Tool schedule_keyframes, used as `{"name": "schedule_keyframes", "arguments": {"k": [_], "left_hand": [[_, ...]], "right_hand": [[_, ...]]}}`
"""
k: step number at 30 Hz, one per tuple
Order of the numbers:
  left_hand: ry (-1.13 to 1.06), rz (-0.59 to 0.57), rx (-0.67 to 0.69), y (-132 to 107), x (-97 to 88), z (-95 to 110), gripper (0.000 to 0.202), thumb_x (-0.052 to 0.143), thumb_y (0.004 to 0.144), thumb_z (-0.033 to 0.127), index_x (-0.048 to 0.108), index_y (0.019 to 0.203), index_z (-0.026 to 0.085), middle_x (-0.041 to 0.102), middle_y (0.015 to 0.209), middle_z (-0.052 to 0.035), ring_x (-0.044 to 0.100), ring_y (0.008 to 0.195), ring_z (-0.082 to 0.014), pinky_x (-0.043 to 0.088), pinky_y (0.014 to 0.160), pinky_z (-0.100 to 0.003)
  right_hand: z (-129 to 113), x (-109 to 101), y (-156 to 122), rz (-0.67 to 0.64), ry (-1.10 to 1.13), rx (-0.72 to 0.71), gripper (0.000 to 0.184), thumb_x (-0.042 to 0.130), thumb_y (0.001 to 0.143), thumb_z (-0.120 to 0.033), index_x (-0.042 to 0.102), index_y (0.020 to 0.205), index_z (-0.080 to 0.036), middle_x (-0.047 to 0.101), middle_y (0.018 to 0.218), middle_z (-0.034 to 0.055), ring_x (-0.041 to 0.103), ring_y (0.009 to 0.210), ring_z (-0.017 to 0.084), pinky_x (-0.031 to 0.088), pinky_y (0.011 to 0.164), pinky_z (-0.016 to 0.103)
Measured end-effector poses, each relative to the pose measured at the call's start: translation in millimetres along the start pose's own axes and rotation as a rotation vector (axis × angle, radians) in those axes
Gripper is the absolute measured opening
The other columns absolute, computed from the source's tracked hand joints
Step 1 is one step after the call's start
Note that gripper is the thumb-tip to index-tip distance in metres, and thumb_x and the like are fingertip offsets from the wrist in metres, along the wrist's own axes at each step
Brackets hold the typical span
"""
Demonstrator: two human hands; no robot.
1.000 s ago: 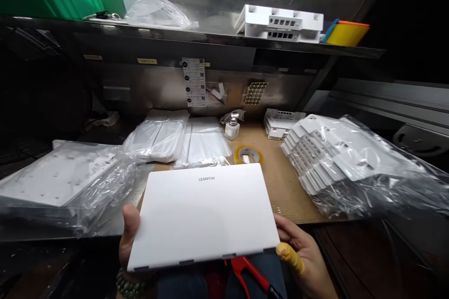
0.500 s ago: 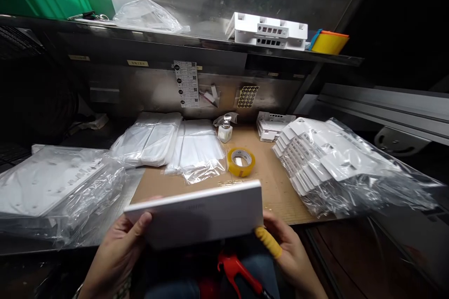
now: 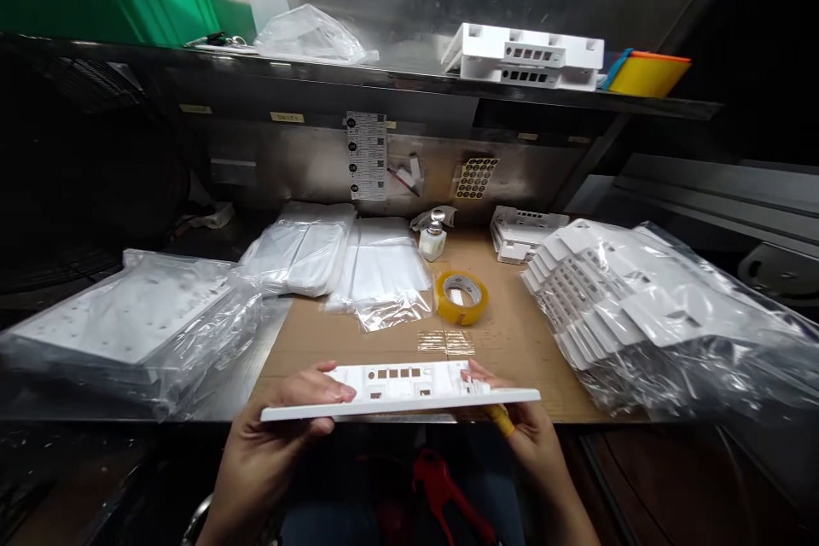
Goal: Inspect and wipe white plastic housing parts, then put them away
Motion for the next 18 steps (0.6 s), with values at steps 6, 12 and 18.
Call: {"name": "schedule_keyframes", "arguments": {"k": [6,12,18], "left_hand": [[0.024,-0.052,0.025,0.8,2.6,-0.6,0.010,0.079,0.086,0.040,0.080,0.087,0.030,0.081,0.084,-0.0012,0.074,0.084,-0.0213,0.050,0.111,-0.046],[-0.003,-0.058,-0.099,-0.9,1.4,12.1,0.009,0.085,0.078,0.037,0.082,0.084,0.031,0.081,0.085,-0.0036,0.076,0.091,-0.0267,0.058,0.101,-0.044],[0.320,0.067,-0.175,-8.1,-8.8,28.0,0.023,0.082,0.076,0.049,0.085,0.089,0.030,0.082,0.090,-0.0043,0.077,0.084,-0.0293,0.062,0.081,-0.032]], "right_hand": [[9.9,-4.7,4.5,-0.015,0.000,0.005,0.031,0.081,0.084,-0.037,0.079,0.113,-0.027,0.078,0.118,0.0122,0.068,0.123,0.035,0.052,0.110,0.052],[3.3,-1.3,13.0,-0.076,-0.049,-0.017,0.029,0.073,0.090,-0.040,0.079,0.115,-0.027,0.080,0.112,0.0118,0.075,0.110,0.032,0.058,0.102,0.047],[-26.4,-1.3,81.3,-0.229,-0.441,-0.016,0.038,0.060,0.098,-0.047,0.075,0.124,-0.024,0.077,0.123,0.0082,0.073,0.114,0.028,0.059,0.100,0.040]]}}
Point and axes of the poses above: each hand's wrist, its own y-axis towards the middle knuckle, its own x-axis out of the palm, z = x × y, the point moved 3 cm from there along y, towards the middle knuckle
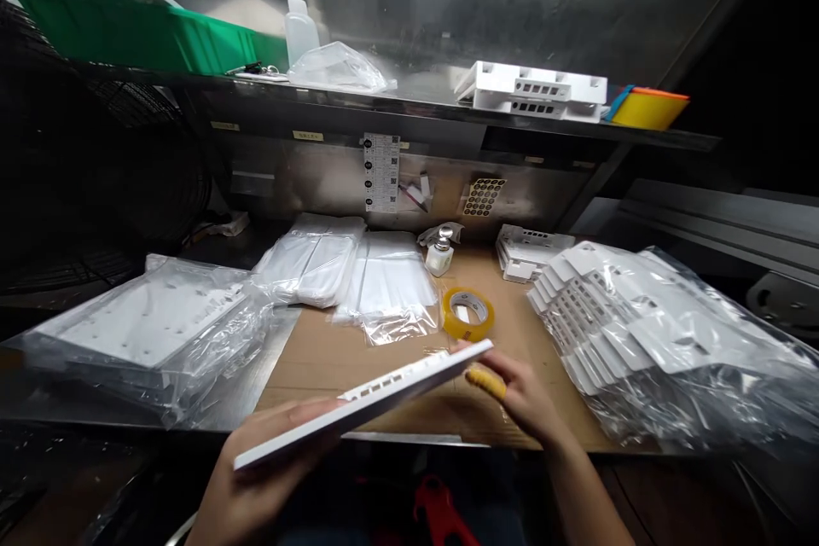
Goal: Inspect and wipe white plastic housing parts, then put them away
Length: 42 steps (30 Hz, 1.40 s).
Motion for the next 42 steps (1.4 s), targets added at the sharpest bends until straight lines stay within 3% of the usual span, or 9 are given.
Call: {"name": "schedule_keyframes", "arguments": {"k": [3,7,10,15,19,23,29,37,42], "left_hand": [[-0.008,0.228,0.063,3.2,4.7,-15.0,0.021,0.085,0.077,0.041,0.084,0.094,0.028,0.082,0.093,-0.0026,0.077,0.088,-0.0277,0.061,0.085,-0.031],[0.103,0.353,0.380,14.3,29.0,-44.0,0.026,0.077,0.086,0.023,0.079,0.112,0.028,0.081,0.109,-0.0007,0.078,0.094,-0.0236,0.061,0.091,-0.029],[0.195,0.300,0.517,20.5,48.6,-65.9,0.040,0.068,0.092,0.015,0.070,0.128,0.031,0.077,0.123,0.0006,0.075,0.107,-0.0195,0.056,0.102,-0.026],[0.351,0.105,0.566,20.3,66.4,-88.1,0.049,0.056,0.096,0.013,0.059,0.141,0.031,0.072,0.133,0.0013,0.069,0.121,-0.0168,0.050,0.108,-0.023],[0.321,0.055,0.538,22.7,62.5,-96.3,0.050,0.056,0.095,0.014,0.058,0.142,0.033,0.071,0.135,0.0020,0.069,0.120,-0.0173,0.051,0.106,-0.024],[0.285,0.034,0.495,29.3,57.8,-97.5,0.049,0.056,0.096,0.015,0.059,0.141,0.035,0.072,0.134,0.0034,0.069,0.121,-0.0168,0.051,0.105,-0.022],[0.266,0.044,0.507,32.5,58.6,-91.8,0.050,0.057,0.095,0.014,0.060,0.140,0.035,0.073,0.132,0.0038,0.070,0.117,-0.0160,0.050,0.103,-0.019],[0.322,-0.017,0.544,36.0,53.2,-93.8,0.056,0.059,0.093,0.011,0.056,0.144,0.033,0.072,0.134,0.0013,0.070,0.119,-0.0182,0.053,0.101,-0.022],[0.305,-0.014,0.500,33.2,53.7,-90.3,0.054,0.056,0.094,0.011,0.057,0.143,0.034,0.072,0.134,0.0024,0.070,0.119,-0.0172,0.053,0.101,-0.022]], "right_hand": [[7.8,-25.1,59.0,0.008,-0.216,0.054,0.033,0.051,0.102,-0.031,0.074,0.125,-0.024,0.072,0.132,0.0094,0.066,0.125,0.029,0.052,0.108,0.047],[23.4,-32.7,124.0,-0.192,-0.494,0.154,0.013,0.070,0.093,-0.024,0.076,0.102,-0.018,0.076,0.111,0.0085,0.068,0.112,0.026,0.052,0.104,0.050],[28.8,-21.3,144.3,-0.334,-0.633,0.247,0.019,0.069,0.096,-0.033,0.071,0.107,-0.017,0.073,0.111,0.0055,0.069,0.102,0.021,0.057,0.095,0.044],[30.8,-8.7,145.3,-0.339,-0.683,0.331,0.021,0.067,0.097,-0.034,0.069,0.110,-0.018,0.069,0.119,0.0073,0.067,0.107,0.021,0.057,0.094,0.044],[25.2,-27.5,159.1,-0.245,-0.502,0.297,0.023,0.067,0.097,-0.036,0.069,0.110,-0.017,0.070,0.111,0.0058,0.068,0.098,0.020,0.059,0.088,0.041],[15.4,-51.2,197.6,-0.091,-0.192,0.236,0.031,0.060,0.102,-0.038,0.063,0.123,-0.016,0.069,0.112,0.0065,0.069,0.091,0.018,0.061,0.080,0.037],[19.7,-53.2,237.0,0.007,0.058,0.216,0.030,0.061,0.101,-0.039,0.066,0.119,-0.015,0.071,0.108,0.0063,0.071,0.089,0.017,0.062,0.079,0.036],[23.6,-54.5,255.3,0.162,-0.424,0.209,0.034,0.065,0.099,-0.036,0.063,0.127,-0.018,0.068,0.121,0.0082,0.068,0.105,0.022,0.058,0.092,0.045],[13.6,-41.5,269.2,0.099,-0.730,0.146,0.027,0.065,0.098,-0.034,0.067,0.120,-0.018,0.066,0.130,0.0090,0.064,0.117,0.024,0.054,0.101,0.049]]}}
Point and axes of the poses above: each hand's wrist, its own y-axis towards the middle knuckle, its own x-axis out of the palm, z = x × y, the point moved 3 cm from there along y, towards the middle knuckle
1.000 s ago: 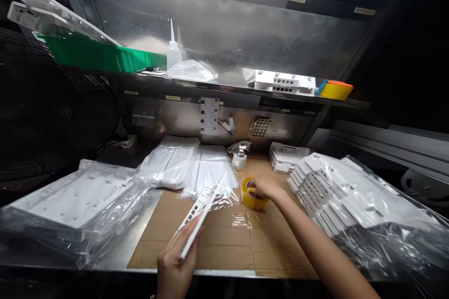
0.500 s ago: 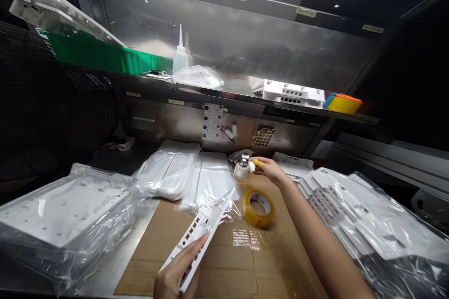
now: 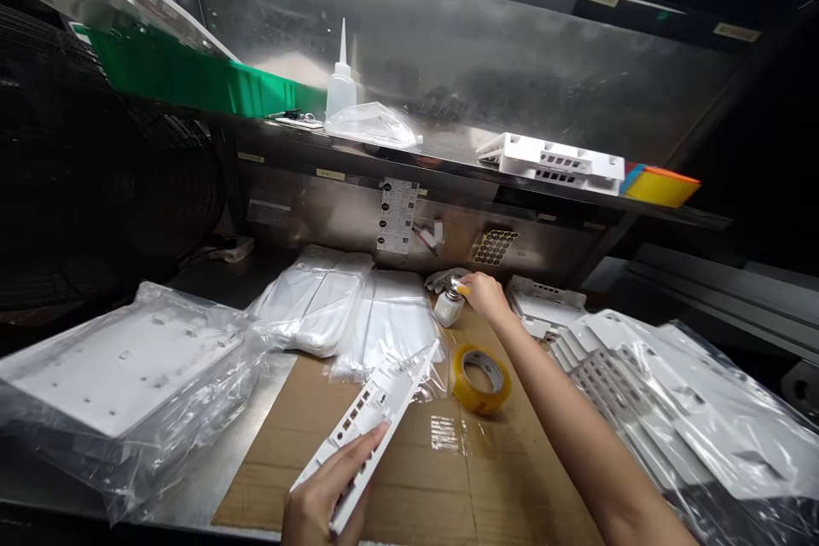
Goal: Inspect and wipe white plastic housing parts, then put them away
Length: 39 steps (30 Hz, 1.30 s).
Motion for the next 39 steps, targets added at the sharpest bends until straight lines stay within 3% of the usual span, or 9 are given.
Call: {"name": "schedule_keyframes", "arguments": {"k": [11,17,21,25,29,31,33,35,39], "left_hand": [[-0.030,0.029,-0.059,0.8,-0.7,7.1,0.049,0.057,0.094,0.013,0.062,0.139,0.032,0.073,0.132,0.0019,0.070,0.118,-0.0185,0.054,0.102,-0.024],[-0.031,0.018,-0.086,1.8,-0.4,9.0,0.047,0.056,0.094,0.013,0.064,0.137,0.032,0.073,0.132,0.0007,0.070,0.119,-0.0199,0.056,0.102,-0.027],[-0.040,0.032,-0.099,1.4,0.4,11.8,0.050,0.057,0.093,0.011,0.063,0.137,0.035,0.073,0.132,0.0033,0.070,0.120,-0.0178,0.054,0.103,-0.025],[-0.063,0.025,-0.132,1.2,0.1,15.3,0.050,0.056,0.094,0.011,0.063,0.137,0.036,0.073,0.132,0.0048,0.069,0.120,-0.0162,0.053,0.105,-0.024],[-0.059,0.040,-0.154,4.4,-1.6,19.7,0.048,0.058,0.094,0.012,0.065,0.134,0.037,0.074,0.130,0.0055,0.070,0.118,-0.0150,0.052,0.105,-0.022],[-0.047,0.052,-0.143,6.6,-2.0,22.5,0.046,0.059,0.095,0.012,0.067,0.133,0.036,0.075,0.128,0.0050,0.071,0.117,-0.0149,0.053,0.104,-0.021],[-0.039,0.048,-0.128,7.6,-1.2,24.9,0.046,0.058,0.094,0.011,0.067,0.133,0.034,0.075,0.127,0.0037,0.072,0.116,-0.0156,0.054,0.102,-0.021],[-0.038,0.033,-0.124,6.8,0.5,26.3,0.047,0.057,0.094,0.010,0.066,0.134,0.033,0.075,0.128,0.0026,0.072,0.115,-0.0167,0.055,0.102,-0.023],[-0.044,-0.010,-0.146,1.9,4.5,26.2,0.047,0.057,0.095,0.010,0.066,0.135,0.033,0.073,0.131,0.0019,0.070,0.119,-0.0175,0.053,0.107,-0.026]], "right_hand": [[-22.0,0.8,-2.6,-0.007,-0.266,-0.117,0.023,0.064,0.099,-0.033,0.067,0.117,-0.019,0.065,0.129,0.0087,0.065,0.113,0.023,0.056,0.096,0.045],[-20.7,0.9,-4.9,0.037,-0.210,-0.131,0.022,0.064,0.099,-0.034,0.068,0.113,-0.018,0.066,0.126,0.0089,0.064,0.112,0.022,0.055,0.096,0.044],[-29.3,-10.1,-9.5,0.081,-0.070,-0.133,0.018,0.065,0.098,-0.032,0.069,0.107,-0.017,0.068,0.121,0.0083,0.065,0.109,0.022,0.054,0.097,0.044],[-49.6,-24.4,-58.7,0.153,0.160,-0.175,0.017,0.061,0.098,-0.023,0.073,0.109,-0.019,0.070,0.118,0.0096,0.067,0.105,0.022,0.054,0.094,0.039],[-80.3,-24.5,-160.3,0.129,0.389,-0.292,0.019,0.066,0.096,-0.032,0.072,0.112,-0.024,0.074,0.110,0.0048,0.069,0.092,0.018,0.057,0.077,0.029],[-96.7,-20.5,-208.2,0.131,0.585,-0.374,0.012,0.065,0.096,-0.027,0.073,0.104,-0.024,0.073,0.103,0.0045,0.068,0.087,0.017,0.056,0.068,0.027],[-109.5,-14.8,-238.7,0.154,0.708,-0.423,0.012,0.064,0.096,-0.021,0.073,0.102,-0.025,0.071,0.098,0.0046,0.067,0.085,0.018,0.055,0.066,0.027],[-115.9,-8.7,-248.9,0.196,0.706,-0.449,0.013,0.065,0.094,-0.018,0.072,0.101,-0.026,0.071,0.095,0.0047,0.067,0.083,0.018,0.055,0.067,0.029],[-108.2,-0.5,-236.8,0.320,0.537,-0.447,0.009,0.065,0.093,-0.016,0.071,0.098,-0.023,0.071,0.093,0.0059,0.066,0.085,0.020,0.054,0.072,0.033]]}}
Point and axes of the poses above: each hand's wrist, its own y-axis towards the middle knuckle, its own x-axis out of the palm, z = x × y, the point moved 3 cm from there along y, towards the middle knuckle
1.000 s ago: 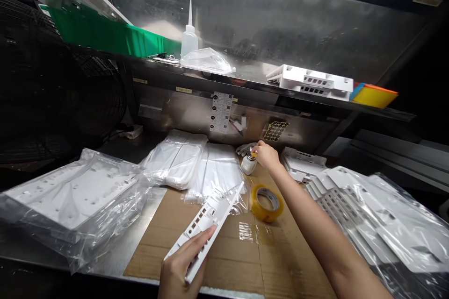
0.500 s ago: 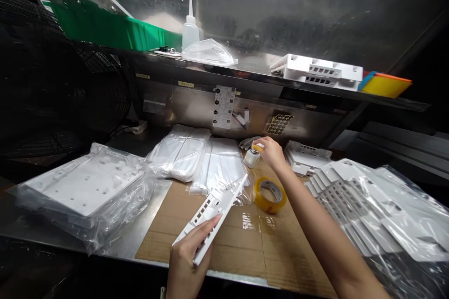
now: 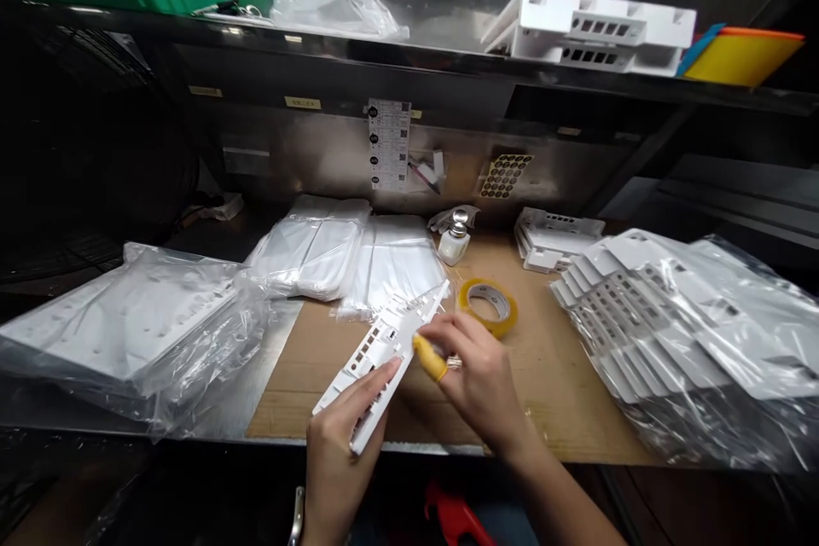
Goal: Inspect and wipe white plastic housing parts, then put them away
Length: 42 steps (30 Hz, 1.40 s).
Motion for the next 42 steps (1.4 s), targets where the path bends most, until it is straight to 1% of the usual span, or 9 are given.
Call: {"name": "schedule_keyframes", "arguments": {"k": [3,8,13,18,24,30,34,38,42], "left_hand": [[0.005,-0.020,-0.009,-1.9,1.2,-1.0,0.047,0.058,0.095,0.011,0.065,0.136,0.033,0.073,0.132,0.0021,0.069,0.121,-0.0181,0.052,0.109,-0.027],[-0.012,-0.001,-0.015,-0.1,-0.7,-2.3,0.043,0.059,0.095,0.012,0.068,0.131,0.034,0.075,0.127,0.0038,0.072,0.114,-0.0171,0.054,0.104,-0.024],[0.008,-0.049,-0.028,0.6,1.2,0.5,0.044,0.060,0.096,0.013,0.066,0.134,0.035,0.073,0.131,0.0045,0.069,0.120,-0.0173,0.050,0.109,-0.025],[0.014,-0.035,-0.009,0.6,1.8,3.0,0.043,0.060,0.095,0.014,0.068,0.131,0.035,0.075,0.127,0.0048,0.072,0.114,-0.0160,0.053,0.104,-0.023],[0.033,-0.069,-0.004,2.8,2.0,3.4,0.043,0.061,0.095,0.014,0.067,0.132,0.036,0.074,0.129,0.0062,0.070,0.119,-0.0158,0.049,0.108,-0.022],[0.013,-0.036,-0.014,3.8,-1.4,-0.3,0.040,0.060,0.092,0.014,0.072,0.126,0.031,0.078,0.121,0.0023,0.074,0.109,-0.0181,0.056,0.101,-0.025],[-0.006,-0.067,-0.062,2.0,-1.0,-6.0,0.037,0.063,0.095,0.019,0.071,0.128,0.035,0.076,0.126,0.0035,0.072,0.115,-0.0196,0.054,0.105,-0.028],[-0.017,-0.052,-0.094,3.3,-4.4,-9.8,0.035,0.065,0.095,0.023,0.071,0.127,0.034,0.076,0.126,0.0029,0.071,0.116,-0.0216,0.054,0.106,-0.030],[-0.098,-0.031,-0.173,12.3,-13.5,-13.9,0.027,0.070,0.092,0.029,0.076,0.119,0.031,0.079,0.119,0.0005,0.075,0.108,-0.0244,0.057,0.101,-0.033]], "right_hand": [[5.9,-3.6,-1.1,0.064,-0.070,0.015,0.011,0.063,0.094,-0.016,0.071,0.097,-0.023,0.071,0.093,0.0061,0.065,0.084,0.020,0.053,0.072,0.033],[-2.0,-1.5,-5.9,-0.050,0.069,-0.036,0.010,0.064,0.095,-0.017,0.070,0.101,-0.021,0.071,0.094,0.0061,0.066,0.086,0.019,0.054,0.073,0.031],[11.6,-7.3,-3.8,0.106,-0.057,0.024,0.011,0.061,0.096,-0.015,0.070,0.094,-0.020,0.070,0.088,0.0066,0.063,0.081,0.020,0.052,0.071,0.033],[-0.3,-4.3,-14.6,-0.009,0.068,-0.051,0.009,0.062,0.096,-0.017,0.070,0.100,-0.019,0.071,0.093,0.0069,0.065,0.084,0.019,0.054,0.071,0.032],[26.9,-10.5,-5.7,0.143,-0.045,0.056,0.013,0.060,0.095,-0.015,0.071,0.093,-0.022,0.070,0.088,0.0058,0.064,0.082,0.020,0.052,0.073,0.033],[-11.7,1.4,-21.9,0.004,0.083,-0.060,0.008,0.064,0.096,-0.020,0.071,0.100,-0.020,0.073,0.092,0.0058,0.066,0.084,0.019,0.052,0.074,0.032],[37.8,-4.7,-6.5,0.144,-0.017,0.092,0.009,0.064,0.093,-0.021,0.073,0.090,-0.021,0.073,0.089,0.0050,0.067,0.084,0.020,0.050,0.076,0.032],[93.2,-36.4,11.1,0.371,-0.082,0.258,0.010,0.064,0.090,-0.020,0.074,0.090,-0.019,0.072,0.092,0.0072,0.065,0.081,0.021,0.049,0.075,0.034],[84.2,-61.7,0.4,0.524,-0.016,0.346,0.011,0.065,0.091,-0.025,0.072,0.098,-0.020,0.072,0.099,0.0075,0.067,0.089,0.021,0.052,0.080,0.034]]}}
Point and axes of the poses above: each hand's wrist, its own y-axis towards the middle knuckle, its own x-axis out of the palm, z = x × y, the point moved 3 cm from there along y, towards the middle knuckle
